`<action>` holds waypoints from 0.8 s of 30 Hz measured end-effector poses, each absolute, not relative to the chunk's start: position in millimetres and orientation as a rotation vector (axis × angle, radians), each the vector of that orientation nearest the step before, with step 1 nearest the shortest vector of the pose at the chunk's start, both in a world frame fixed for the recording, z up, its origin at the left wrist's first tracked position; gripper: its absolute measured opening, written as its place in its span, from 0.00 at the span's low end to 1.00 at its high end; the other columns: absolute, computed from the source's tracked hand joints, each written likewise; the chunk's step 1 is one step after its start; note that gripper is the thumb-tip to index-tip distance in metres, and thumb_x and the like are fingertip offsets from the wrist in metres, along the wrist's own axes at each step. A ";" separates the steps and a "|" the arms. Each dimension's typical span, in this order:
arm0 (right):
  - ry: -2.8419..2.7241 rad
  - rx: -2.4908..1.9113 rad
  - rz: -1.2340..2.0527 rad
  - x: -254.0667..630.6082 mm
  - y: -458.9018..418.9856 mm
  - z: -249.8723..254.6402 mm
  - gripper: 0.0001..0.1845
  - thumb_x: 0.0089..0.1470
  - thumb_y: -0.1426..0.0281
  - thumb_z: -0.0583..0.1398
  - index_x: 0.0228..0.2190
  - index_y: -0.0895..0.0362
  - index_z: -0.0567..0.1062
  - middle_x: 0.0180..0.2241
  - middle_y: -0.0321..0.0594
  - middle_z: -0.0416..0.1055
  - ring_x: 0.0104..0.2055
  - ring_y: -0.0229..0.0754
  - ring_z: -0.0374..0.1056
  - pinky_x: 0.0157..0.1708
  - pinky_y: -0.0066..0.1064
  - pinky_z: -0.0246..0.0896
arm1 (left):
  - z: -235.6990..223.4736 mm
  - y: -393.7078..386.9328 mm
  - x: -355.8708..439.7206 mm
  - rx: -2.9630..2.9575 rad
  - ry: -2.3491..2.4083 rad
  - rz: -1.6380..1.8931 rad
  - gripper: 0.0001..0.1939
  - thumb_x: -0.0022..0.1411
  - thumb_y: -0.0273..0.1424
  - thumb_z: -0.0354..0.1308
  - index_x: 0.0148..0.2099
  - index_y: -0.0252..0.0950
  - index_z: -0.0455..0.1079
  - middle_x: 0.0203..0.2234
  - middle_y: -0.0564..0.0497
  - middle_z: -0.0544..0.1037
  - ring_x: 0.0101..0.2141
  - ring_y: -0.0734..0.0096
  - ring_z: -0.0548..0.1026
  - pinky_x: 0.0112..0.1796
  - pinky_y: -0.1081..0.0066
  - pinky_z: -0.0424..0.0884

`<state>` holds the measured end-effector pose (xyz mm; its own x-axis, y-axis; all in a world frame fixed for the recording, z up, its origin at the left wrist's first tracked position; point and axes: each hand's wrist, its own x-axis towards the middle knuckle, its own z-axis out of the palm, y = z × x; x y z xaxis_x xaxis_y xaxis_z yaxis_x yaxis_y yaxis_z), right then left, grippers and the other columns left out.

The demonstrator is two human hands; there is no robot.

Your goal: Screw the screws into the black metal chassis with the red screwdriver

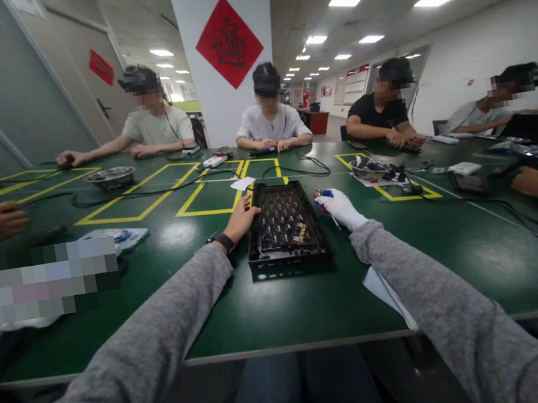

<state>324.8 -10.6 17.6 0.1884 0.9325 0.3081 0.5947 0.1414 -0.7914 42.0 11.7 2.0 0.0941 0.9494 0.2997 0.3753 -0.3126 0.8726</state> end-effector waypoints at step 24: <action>-2.508 -1.453 -0.286 279.6 -59.3 72.1 0.30 0.45 0.43 0.52 0.22 0.56 0.76 0.41 0.46 0.68 0.48 0.52 0.58 0.48 0.44 0.51 | -9.2 28.4 39.0 1.852 1.298 1.200 0.28 0.47 0.24 0.49 0.54 0.32 0.61 0.51 0.43 0.68 0.53 0.60 0.64 0.53 0.61 0.62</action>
<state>279.6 -59.3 72.1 -0.4828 0.8255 0.2924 0.8701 0.4900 0.0536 39.0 28.4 -9.2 0.1247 0.9307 0.3438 0.4159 -0.3637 0.8335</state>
